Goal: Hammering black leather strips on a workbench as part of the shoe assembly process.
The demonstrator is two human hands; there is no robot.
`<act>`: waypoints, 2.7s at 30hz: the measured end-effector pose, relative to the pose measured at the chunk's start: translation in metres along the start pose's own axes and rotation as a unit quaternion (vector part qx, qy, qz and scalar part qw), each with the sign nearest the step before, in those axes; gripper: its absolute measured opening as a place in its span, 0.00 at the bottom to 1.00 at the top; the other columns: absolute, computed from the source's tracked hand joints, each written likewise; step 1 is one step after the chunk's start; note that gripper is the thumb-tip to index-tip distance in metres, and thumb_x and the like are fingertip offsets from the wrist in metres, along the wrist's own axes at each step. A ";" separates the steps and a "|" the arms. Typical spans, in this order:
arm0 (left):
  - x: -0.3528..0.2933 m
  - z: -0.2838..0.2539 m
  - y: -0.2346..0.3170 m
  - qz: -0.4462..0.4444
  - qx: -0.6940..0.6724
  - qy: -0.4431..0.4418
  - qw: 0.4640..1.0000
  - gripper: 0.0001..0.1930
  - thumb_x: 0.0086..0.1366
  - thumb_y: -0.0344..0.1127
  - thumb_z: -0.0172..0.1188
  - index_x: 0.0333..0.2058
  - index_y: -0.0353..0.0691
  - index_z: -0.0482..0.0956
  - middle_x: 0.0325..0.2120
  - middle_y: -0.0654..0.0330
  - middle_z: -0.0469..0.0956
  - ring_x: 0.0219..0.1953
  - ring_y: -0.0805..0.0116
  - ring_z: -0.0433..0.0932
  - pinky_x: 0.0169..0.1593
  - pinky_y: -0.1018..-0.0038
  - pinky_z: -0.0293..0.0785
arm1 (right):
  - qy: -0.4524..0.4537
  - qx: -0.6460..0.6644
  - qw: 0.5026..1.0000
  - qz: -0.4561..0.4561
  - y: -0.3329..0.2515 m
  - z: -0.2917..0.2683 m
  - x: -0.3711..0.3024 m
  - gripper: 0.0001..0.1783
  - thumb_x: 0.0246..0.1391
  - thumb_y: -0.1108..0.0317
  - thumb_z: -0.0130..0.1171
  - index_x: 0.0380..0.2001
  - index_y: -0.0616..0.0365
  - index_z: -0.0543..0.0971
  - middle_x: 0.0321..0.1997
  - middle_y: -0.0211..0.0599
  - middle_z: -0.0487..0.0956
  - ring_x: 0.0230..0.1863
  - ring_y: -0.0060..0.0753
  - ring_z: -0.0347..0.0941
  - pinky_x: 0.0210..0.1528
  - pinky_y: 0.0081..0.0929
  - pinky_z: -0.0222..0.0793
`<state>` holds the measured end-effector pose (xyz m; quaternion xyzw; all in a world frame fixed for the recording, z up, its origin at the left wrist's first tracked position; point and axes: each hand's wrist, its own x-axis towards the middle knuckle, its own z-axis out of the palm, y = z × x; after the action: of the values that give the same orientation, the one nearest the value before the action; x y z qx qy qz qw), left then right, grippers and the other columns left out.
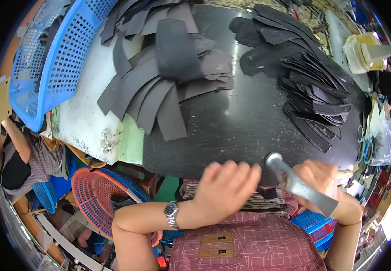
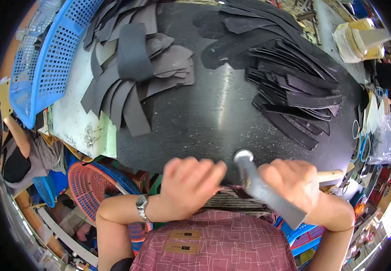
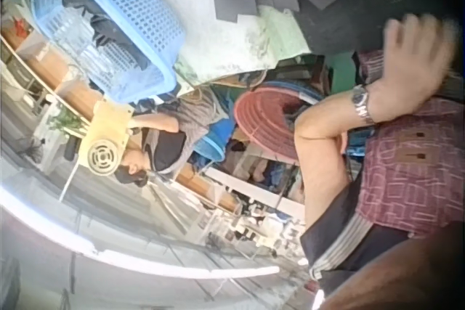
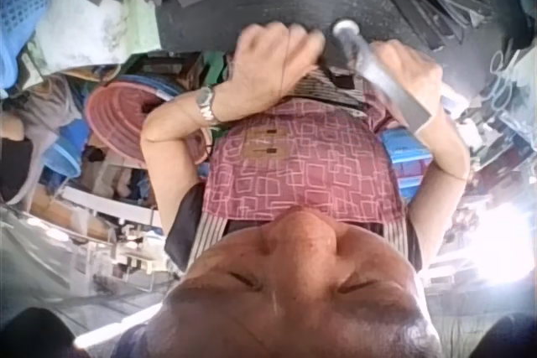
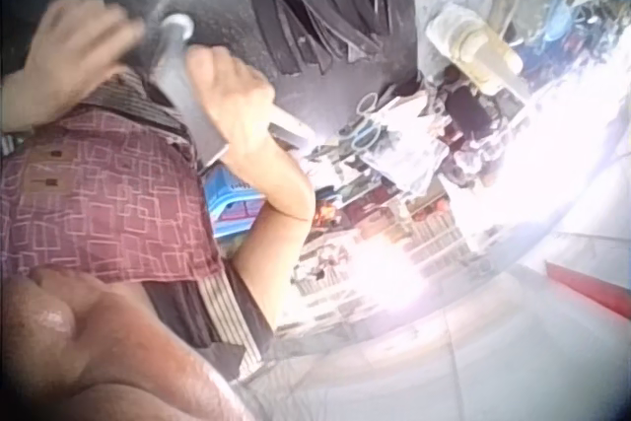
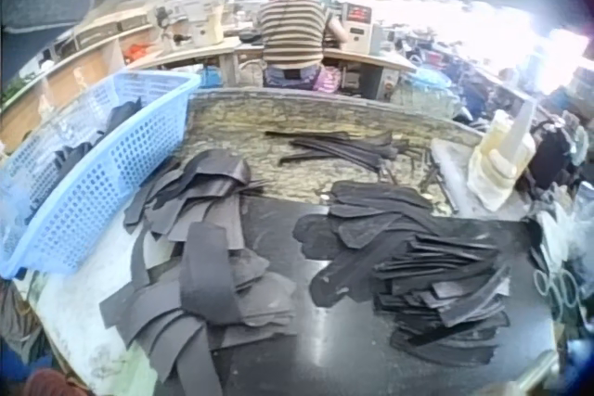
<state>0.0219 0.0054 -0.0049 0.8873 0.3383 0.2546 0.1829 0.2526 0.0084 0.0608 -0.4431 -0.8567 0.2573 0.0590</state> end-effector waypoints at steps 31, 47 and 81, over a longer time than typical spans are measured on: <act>0.123 0.070 0.020 0.442 -0.103 -0.165 0.876 0.16 0.46 0.31 0.56 0.32 0.23 0.77 0.25 0.54 0.73 0.28 0.64 0.72 0.31 0.73 0.71 | 0.033 0.055 0.990 0.124 0.038 -0.006 -0.121 0.12 0.35 0.67 0.57 0.25 0.56 0.68 0.18 0.29 0.63 0.17 0.27 0.68 0.16 0.26 0.64; 0.113 0.051 0.018 0.389 -0.075 -0.225 0.890 0.15 0.46 0.31 0.56 0.33 0.26 0.76 0.30 0.56 0.71 0.28 0.66 0.68 0.29 0.75 0.68 | 0.061 -0.095 0.987 0.115 0.030 0.005 -0.101 0.12 0.32 0.65 0.55 0.23 0.57 0.69 0.17 0.27 0.61 0.15 0.24 0.64 0.14 0.24 0.59; 0.066 -0.009 -0.037 0.274 -0.070 -0.238 0.929 0.16 0.45 0.35 0.57 0.34 0.33 0.79 0.31 0.58 0.74 0.36 0.65 0.71 0.38 0.71 0.68 | 0.021 -0.035 0.999 0.012 0.011 -0.003 -0.022 0.12 0.30 0.65 0.56 0.23 0.55 0.68 0.16 0.25 0.60 0.15 0.21 0.63 0.14 0.20 0.58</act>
<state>0.0405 0.0784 0.0052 0.9648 0.0100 0.0993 0.2432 0.2753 -0.0024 0.0607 -0.4605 -0.8585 0.2182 0.0582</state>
